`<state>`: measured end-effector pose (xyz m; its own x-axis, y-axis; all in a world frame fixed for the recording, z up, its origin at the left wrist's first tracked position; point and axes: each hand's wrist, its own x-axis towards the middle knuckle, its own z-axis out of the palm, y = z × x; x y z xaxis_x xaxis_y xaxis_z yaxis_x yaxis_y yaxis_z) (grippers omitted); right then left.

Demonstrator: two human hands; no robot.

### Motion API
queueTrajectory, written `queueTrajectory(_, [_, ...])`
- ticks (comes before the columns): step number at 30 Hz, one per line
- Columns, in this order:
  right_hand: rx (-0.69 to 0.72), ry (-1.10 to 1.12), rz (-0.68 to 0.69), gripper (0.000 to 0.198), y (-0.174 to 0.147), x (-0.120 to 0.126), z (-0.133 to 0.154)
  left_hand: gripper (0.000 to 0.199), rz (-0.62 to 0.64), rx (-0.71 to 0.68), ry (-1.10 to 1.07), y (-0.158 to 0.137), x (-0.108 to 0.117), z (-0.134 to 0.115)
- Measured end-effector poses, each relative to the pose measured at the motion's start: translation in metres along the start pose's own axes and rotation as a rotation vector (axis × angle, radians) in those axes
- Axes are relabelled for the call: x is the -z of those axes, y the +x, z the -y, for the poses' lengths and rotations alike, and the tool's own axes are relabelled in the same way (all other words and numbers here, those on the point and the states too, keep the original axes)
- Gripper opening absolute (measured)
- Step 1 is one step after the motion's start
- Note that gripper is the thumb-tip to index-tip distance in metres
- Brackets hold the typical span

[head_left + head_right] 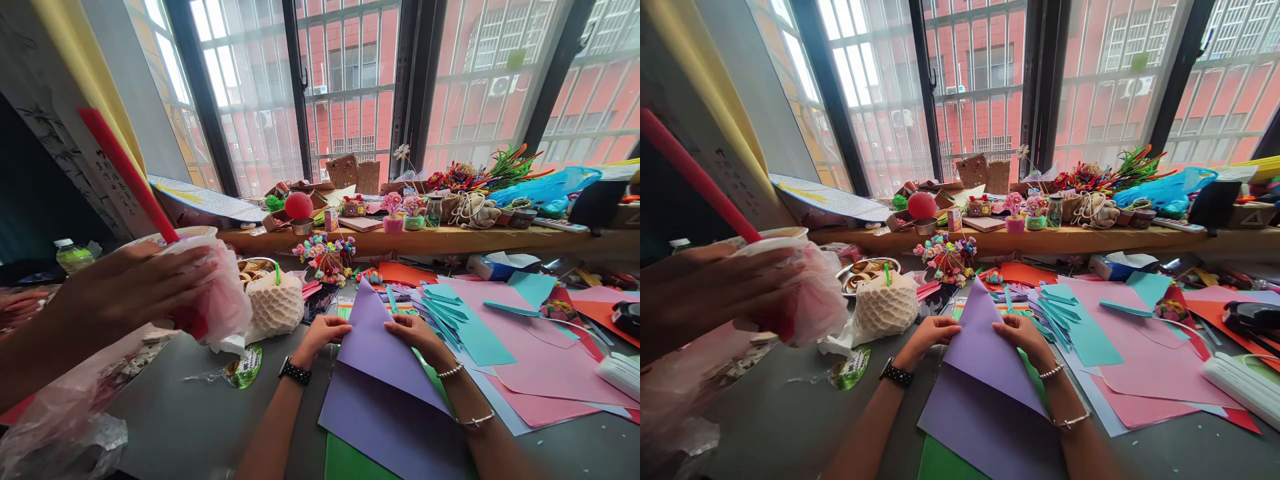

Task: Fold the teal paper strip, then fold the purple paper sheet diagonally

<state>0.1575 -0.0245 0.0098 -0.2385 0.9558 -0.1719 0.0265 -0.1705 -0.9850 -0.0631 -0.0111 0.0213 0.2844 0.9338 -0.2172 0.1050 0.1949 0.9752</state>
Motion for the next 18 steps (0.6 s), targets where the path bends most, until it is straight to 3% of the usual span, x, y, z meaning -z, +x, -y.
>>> queueTrajectory(18, [-0.014, 0.013, -0.004, 0.032, 0.0004, -0.0005, 0.0001, 0.021, -0.019, -0.001, 0.025, 0.0054, -0.0004, 0.0051])
